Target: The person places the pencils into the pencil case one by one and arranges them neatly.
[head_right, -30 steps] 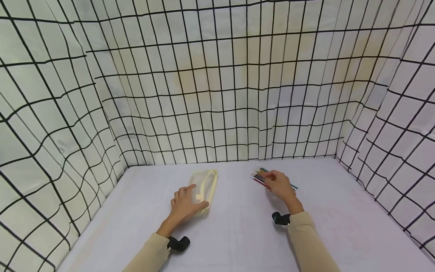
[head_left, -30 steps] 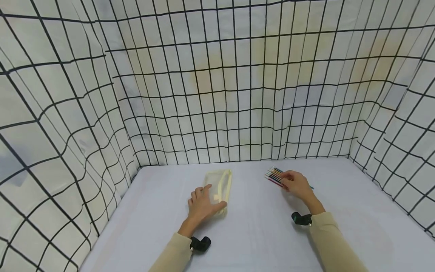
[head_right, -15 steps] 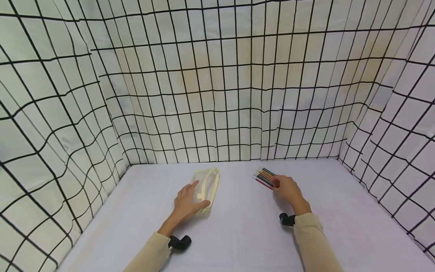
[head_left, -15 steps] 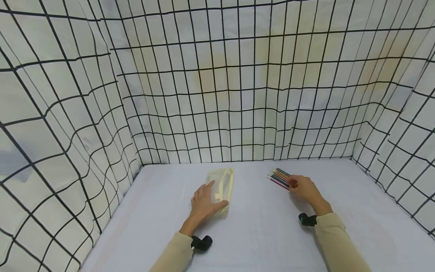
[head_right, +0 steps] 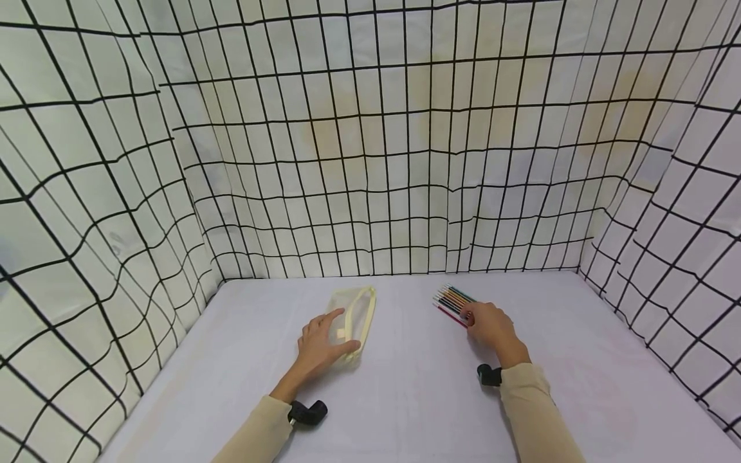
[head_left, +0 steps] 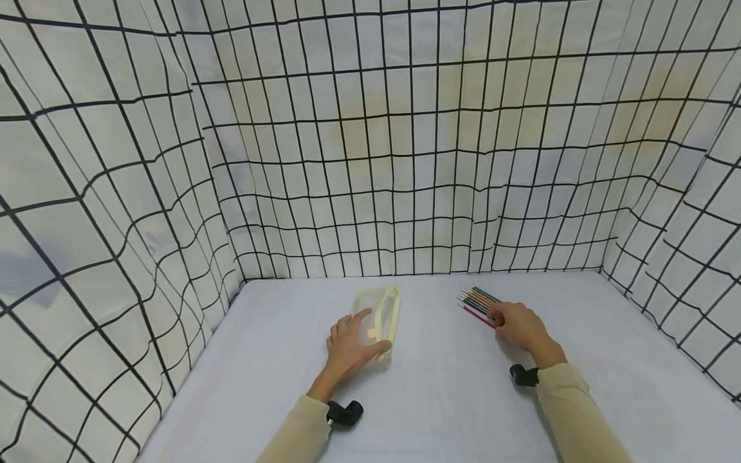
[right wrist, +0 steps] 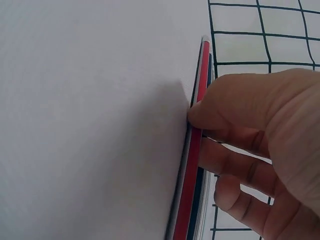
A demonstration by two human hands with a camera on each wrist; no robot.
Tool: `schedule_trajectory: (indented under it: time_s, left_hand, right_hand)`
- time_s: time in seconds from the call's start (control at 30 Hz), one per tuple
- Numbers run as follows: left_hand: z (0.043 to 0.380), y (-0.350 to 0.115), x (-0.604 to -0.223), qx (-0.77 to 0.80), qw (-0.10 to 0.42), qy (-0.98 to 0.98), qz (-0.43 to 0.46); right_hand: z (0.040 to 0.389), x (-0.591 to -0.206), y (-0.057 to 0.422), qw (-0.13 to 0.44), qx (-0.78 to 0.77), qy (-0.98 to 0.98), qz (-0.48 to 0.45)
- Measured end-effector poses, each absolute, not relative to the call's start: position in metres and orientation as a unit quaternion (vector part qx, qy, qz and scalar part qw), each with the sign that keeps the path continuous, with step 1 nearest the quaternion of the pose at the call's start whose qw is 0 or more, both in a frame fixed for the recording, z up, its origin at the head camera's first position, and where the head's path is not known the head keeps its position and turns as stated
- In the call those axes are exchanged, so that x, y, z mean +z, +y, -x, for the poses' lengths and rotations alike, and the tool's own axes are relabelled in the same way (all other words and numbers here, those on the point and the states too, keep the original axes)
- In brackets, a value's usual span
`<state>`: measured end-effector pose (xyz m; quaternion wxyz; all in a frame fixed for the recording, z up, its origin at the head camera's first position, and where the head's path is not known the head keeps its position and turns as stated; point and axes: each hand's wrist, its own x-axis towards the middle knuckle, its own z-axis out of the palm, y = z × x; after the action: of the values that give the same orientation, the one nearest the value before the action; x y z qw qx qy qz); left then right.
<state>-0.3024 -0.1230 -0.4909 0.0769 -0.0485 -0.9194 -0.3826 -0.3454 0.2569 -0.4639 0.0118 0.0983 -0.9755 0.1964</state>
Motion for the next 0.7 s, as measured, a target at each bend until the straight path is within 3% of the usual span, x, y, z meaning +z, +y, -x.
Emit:
schedule_trajectory:
  time_s: [0.27, 0.7]
  left_hand:
    - [0.3013, -0.1223, -0.4922, -0.386, 0.086, -0.917, 0.05]
    - [0.3028, -0.1219, -0.4927, -0.388, 0.076, -0.918, 0.036]
  right_hand:
    - [0.3444, -0.4633, 0.2545, 0.013, 0.189, -0.977, -0.097]
    - [0.3425, -0.4592, 0.2518, 0.0, 0.314, -0.946, -0.079]
